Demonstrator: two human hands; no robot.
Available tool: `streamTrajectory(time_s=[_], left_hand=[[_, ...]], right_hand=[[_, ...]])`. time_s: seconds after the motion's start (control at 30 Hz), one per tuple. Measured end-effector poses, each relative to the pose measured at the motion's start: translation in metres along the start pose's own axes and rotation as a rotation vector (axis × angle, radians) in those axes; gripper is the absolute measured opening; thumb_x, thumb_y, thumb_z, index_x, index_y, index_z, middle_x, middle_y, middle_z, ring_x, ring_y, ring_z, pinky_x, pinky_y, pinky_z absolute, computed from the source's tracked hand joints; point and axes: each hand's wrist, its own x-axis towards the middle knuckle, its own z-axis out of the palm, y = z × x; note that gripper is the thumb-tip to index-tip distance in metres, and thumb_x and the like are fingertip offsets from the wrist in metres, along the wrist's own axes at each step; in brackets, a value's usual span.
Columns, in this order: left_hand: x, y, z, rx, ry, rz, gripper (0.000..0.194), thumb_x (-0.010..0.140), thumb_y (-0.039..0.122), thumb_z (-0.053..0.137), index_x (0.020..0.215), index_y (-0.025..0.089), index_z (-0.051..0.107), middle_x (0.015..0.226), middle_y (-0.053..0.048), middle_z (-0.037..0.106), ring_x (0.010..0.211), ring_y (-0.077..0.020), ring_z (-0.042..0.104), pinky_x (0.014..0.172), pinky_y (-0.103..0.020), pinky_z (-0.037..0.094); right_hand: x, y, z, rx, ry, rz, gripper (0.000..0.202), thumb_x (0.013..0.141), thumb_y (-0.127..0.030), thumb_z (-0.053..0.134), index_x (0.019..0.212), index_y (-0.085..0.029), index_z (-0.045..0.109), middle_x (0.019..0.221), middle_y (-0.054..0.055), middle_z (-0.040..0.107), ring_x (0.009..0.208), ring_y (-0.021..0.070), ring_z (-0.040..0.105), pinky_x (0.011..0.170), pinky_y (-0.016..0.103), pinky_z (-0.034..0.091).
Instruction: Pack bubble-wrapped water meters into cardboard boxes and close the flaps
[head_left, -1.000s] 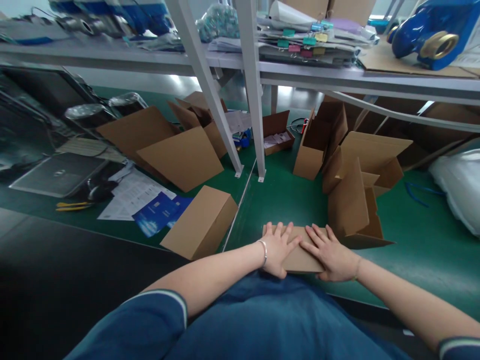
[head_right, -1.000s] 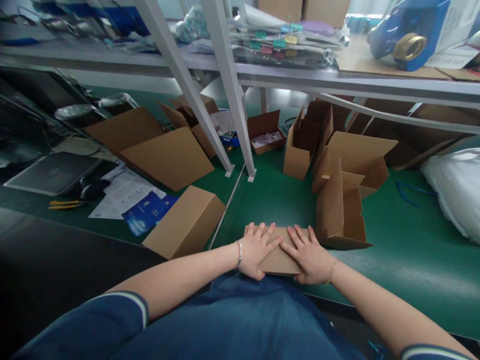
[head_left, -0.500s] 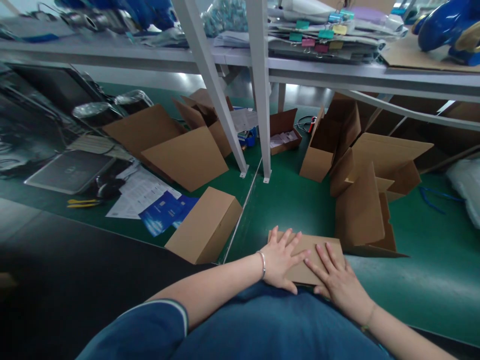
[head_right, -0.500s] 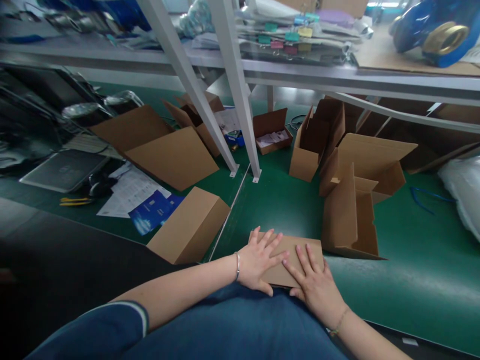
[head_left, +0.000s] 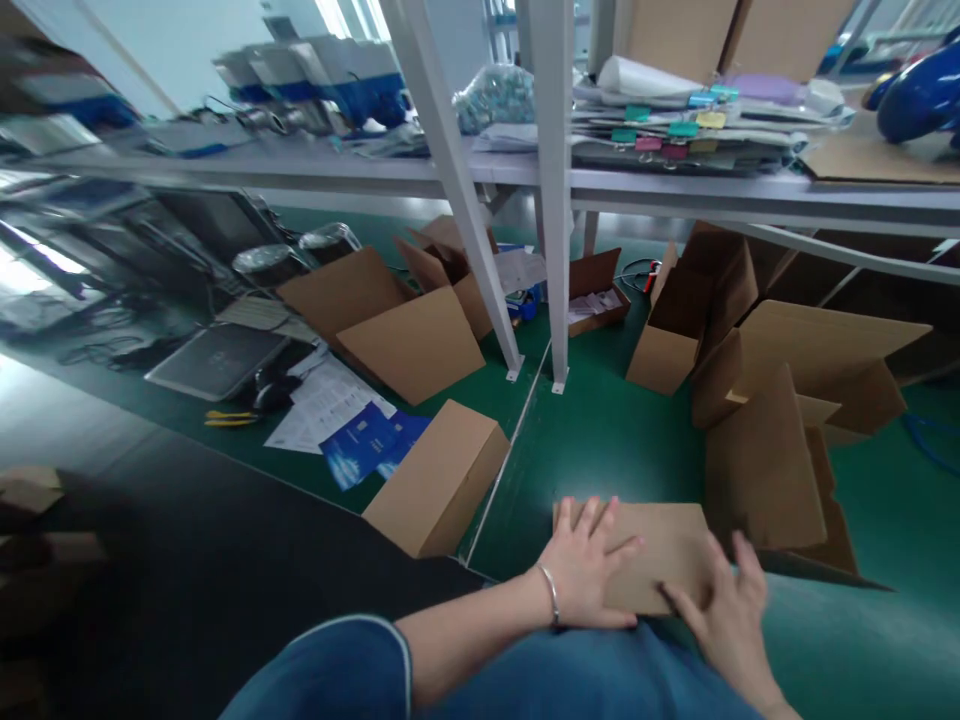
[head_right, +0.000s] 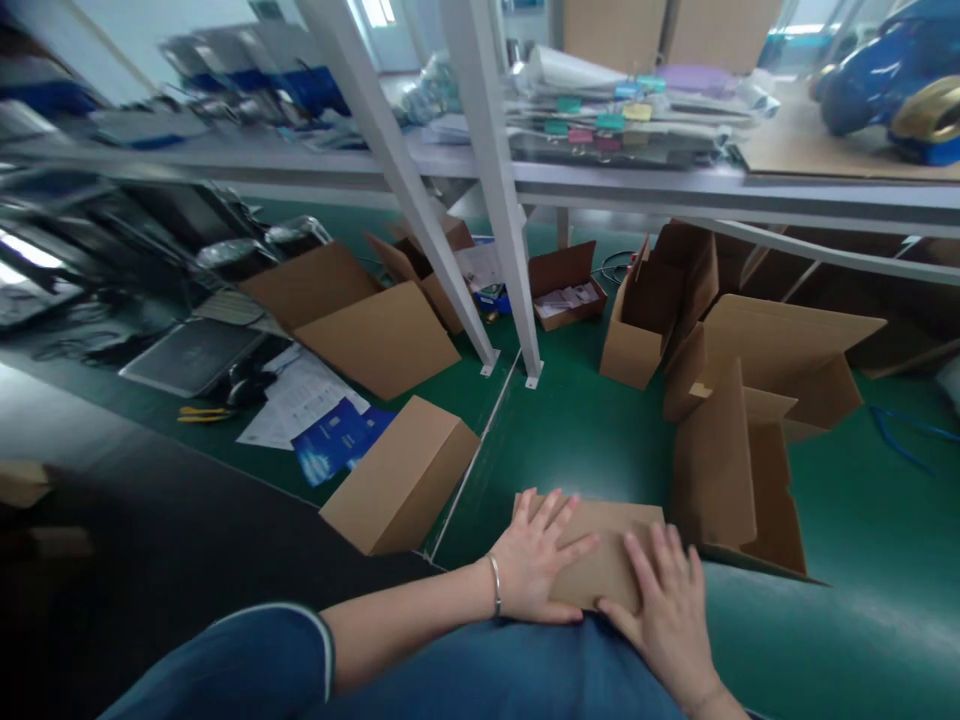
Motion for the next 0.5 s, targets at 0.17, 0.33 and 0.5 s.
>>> streamTrajectory(time_s=[0.17,0.33,0.5], left_hand=[[-0.045,-0.002,0.019,0.088,0.129,-0.38,0.086,0.067,0.077,0.032,0.139,0.035,0.01,0.145,-0.017,-0.003,0.129,-0.0433,0.007,0.093,-0.068,0.009],[-0.091,-0.033,0.029,0.374,0.297,-0.436,0.08,0.071,0.066,0.041,0.139,0.029,0.018,0.143,-0.02,0.014,0.13,-0.0416,0.008,0.094,-0.067,0.013],[-0.099,-0.062,0.015,0.535,0.468,-0.61,0.057,0.071,0.028,0.048,0.127,0.034,0.042,0.14,-0.01,0.029,0.13,-0.0327,0.021,0.102,-0.059,0.015]], right_hand=[[0.02,-0.048,0.027,1.131,-0.226,0.992,0.085,0.069,-0.066,0.054,0.133,-0.026,0.015,0.124,0.016,0.042,0.106,0.0329,0.049,0.083,0.053,0.044],[0.1,-0.129,0.057,1.422,-0.4,0.788,0.085,0.071,-0.058,0.059,0.134,-0.037,0.005,0.107,0.009,0.055,0.072,0.0226,0.06,0.043,0.028,0.048],[0.173,-0.169,0.111,1.335,-0.552,0.614,0.087,0.073,-0.054,0.056,0.134,-0.031,-0.001,0.118,0.012,0.047,0.068,0.022,0.06,0.035,0.03,0.047]])
